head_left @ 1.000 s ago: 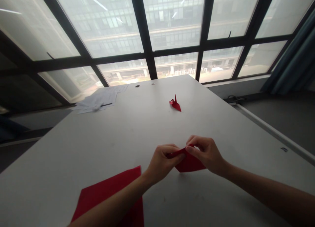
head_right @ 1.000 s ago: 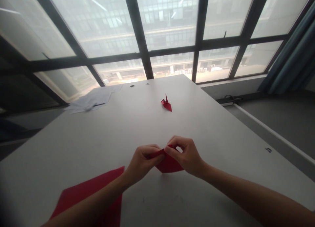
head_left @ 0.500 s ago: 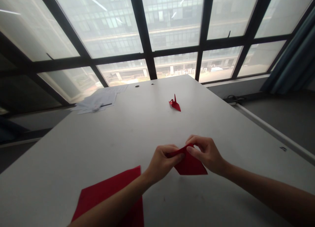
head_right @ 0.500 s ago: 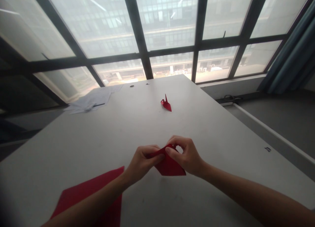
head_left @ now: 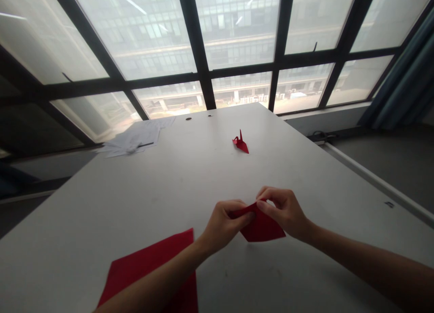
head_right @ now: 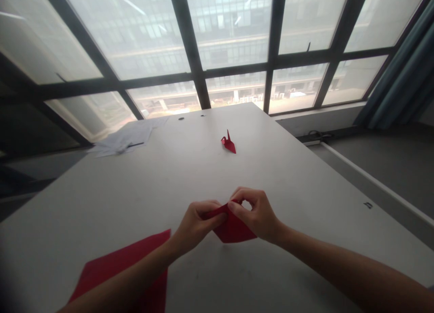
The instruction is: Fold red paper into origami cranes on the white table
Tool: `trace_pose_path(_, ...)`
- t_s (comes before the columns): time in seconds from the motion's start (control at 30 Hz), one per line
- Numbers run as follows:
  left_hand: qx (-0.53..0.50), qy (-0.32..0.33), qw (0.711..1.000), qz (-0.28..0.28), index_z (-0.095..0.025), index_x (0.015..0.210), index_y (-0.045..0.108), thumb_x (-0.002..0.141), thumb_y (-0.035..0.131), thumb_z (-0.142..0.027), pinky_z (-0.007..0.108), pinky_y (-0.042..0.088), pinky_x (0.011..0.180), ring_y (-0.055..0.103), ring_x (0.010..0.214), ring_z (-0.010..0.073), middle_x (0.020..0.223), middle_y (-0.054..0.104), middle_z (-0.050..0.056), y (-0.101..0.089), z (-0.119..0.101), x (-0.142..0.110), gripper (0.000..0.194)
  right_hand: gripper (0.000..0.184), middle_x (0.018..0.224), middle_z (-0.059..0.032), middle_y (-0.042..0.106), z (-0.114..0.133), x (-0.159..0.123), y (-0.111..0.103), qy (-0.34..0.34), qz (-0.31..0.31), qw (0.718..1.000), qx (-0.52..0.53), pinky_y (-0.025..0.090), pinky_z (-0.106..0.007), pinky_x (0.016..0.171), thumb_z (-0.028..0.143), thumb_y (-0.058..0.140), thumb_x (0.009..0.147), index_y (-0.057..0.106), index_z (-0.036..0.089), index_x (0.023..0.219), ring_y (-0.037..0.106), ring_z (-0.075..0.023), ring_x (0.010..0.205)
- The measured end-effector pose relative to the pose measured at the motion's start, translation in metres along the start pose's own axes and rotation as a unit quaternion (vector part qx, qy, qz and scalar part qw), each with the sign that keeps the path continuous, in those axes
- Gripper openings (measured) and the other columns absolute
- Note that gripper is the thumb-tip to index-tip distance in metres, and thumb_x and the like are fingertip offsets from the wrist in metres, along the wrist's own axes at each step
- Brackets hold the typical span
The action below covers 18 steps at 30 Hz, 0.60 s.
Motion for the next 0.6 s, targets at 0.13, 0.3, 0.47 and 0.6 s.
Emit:
trace_pose_path(0.13,0.012,-0.019,1.000,0.008,-0.009,0.076,0.073,0.085,0.071,-0.026,0.022,0.041,0.057,0.055,0.065,0.0134,0.072,0.065,0.005,0.001,0.000,-0.001,0.019,0.016,0.076,-0.0032,0.066,-0.001,-0.001,0.000,0.006,-0.001,1.000,-0.003,0.046,-0.028,0.063,0.021,0.063,0.088,0.068,0.017,0.073,0.059,-0.0157,0.070)
trace_pose_path(0.3,-0.025,-0.014,0.999,-0.015,-0.010,0.082,0.072,0.086,0.070,-0.030,0.024,0.045,0.059,0.058,0.066,0.0149,0.074,0.068,0.005,-0.003,-0.001,-0.001,0.021,0.008,0.086,-0.0040,0.069,-0.001,-0.002,0.002,0.018,0.007,0.999,-0.027,0.051,-0.030,0.069,0.026,0.066,0.088,0.069,0.019,0.091,0.063,-0.0175,0.078)
trace_pose_path(0.47,-0.043,0.025,0.995,-0.085,-0.012,0.093,0.075,0.086,0.072,-0.033,0.032,0.054,0.072,0.067,0.078,0.0216,0.085,0.075,0.008,-0.015,0.002,0.000,0.022,0.032,0.103,-0.0063,0.071,0.002,-0.002,0.003,0.022,0.021,0.999,-0.040,0.056,-0.034,0.077,0.022,0.070,0.082,0.064,0.021,0.113,0.066,-0.0209,0.089)
trace_pose_path(0.6,-0.034,0.032,0.992,-0.114,-0.013,0.095,0.076,0.086,0.072,-0.031,0.033,0.057,0.073,0.070,0.079,0.0224,0.087,0.076,0.008,-0.020,0.007,0.001,0.020,0.031,0.098,-0.0049,0.069,0.003,-0.003,-0.001,-0.011,-0.035,0.996,-0.082,0.056,-0.034,0.077,0.012,0.067,0.079,0.060,0.021,0.108,0.065,-0.0197,0.086)
Point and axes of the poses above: each hand's wrist, its own x-axis towards the middle knuckle, its own y-axis out of the palm, z = x × y, the point moved 5 cm from there along x, towards the middle knuckle
